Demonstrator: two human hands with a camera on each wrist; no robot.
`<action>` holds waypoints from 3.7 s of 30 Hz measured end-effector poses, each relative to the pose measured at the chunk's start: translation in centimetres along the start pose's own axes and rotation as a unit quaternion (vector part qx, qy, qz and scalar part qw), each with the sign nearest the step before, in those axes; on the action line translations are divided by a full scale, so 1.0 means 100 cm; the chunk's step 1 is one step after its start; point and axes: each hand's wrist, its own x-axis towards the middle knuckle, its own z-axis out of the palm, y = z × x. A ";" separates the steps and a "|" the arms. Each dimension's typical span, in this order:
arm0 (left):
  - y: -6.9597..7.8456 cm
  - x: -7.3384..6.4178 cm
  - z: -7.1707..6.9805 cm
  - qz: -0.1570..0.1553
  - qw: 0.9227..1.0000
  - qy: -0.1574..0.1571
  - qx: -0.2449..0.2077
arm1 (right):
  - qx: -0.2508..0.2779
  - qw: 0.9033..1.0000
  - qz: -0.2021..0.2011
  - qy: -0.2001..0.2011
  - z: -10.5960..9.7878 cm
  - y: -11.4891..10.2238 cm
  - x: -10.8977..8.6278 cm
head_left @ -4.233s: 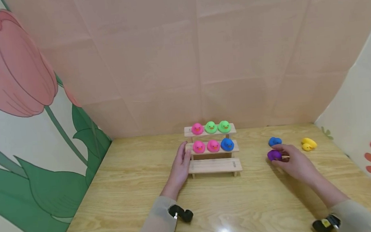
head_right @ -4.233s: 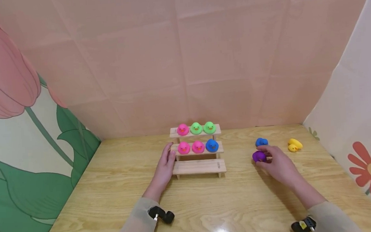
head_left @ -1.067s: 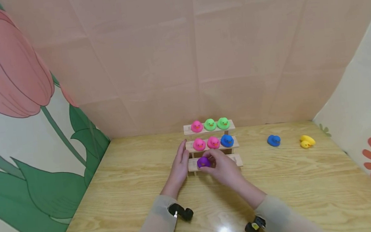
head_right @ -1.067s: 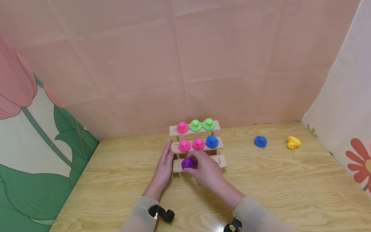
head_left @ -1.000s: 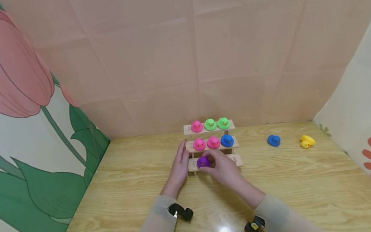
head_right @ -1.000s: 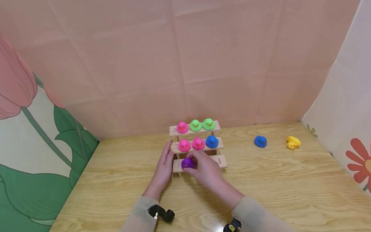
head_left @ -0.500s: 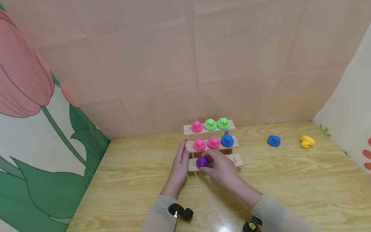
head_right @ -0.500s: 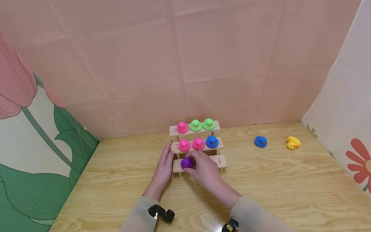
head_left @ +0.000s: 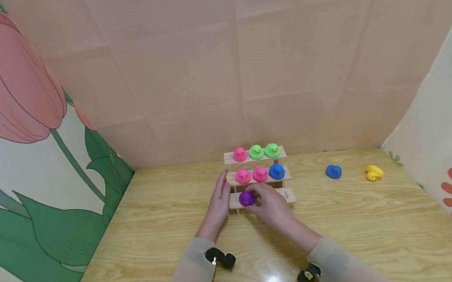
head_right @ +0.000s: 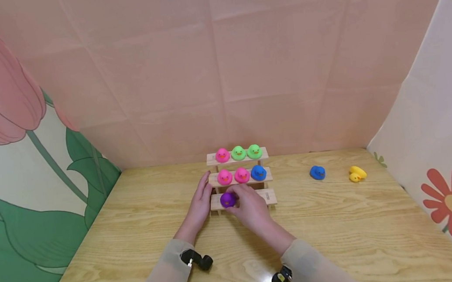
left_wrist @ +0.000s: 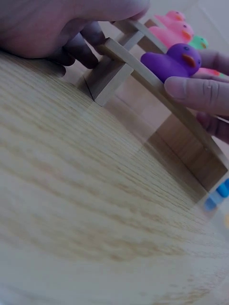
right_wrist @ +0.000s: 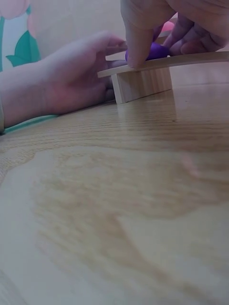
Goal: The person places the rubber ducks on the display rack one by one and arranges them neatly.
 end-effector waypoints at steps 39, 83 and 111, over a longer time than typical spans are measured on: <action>0.006 -0.002 0.001 -0.014 1.000 0.002 0.000 | 0.040 0.999 -0.014 0.014 -0.063 0.031 -0.029; 0.005 -0.002 0.000 -0.010 1.000 -0.001 0.000 | -0.051 0.995 0.062 0.056 -0.174 0.154 -0.038; 0.003 -0.003 0.001 -0.004 1.000 0.004 0.003 | -0.031 0.998 0.039 0.024 -0.164 0.194 -0.017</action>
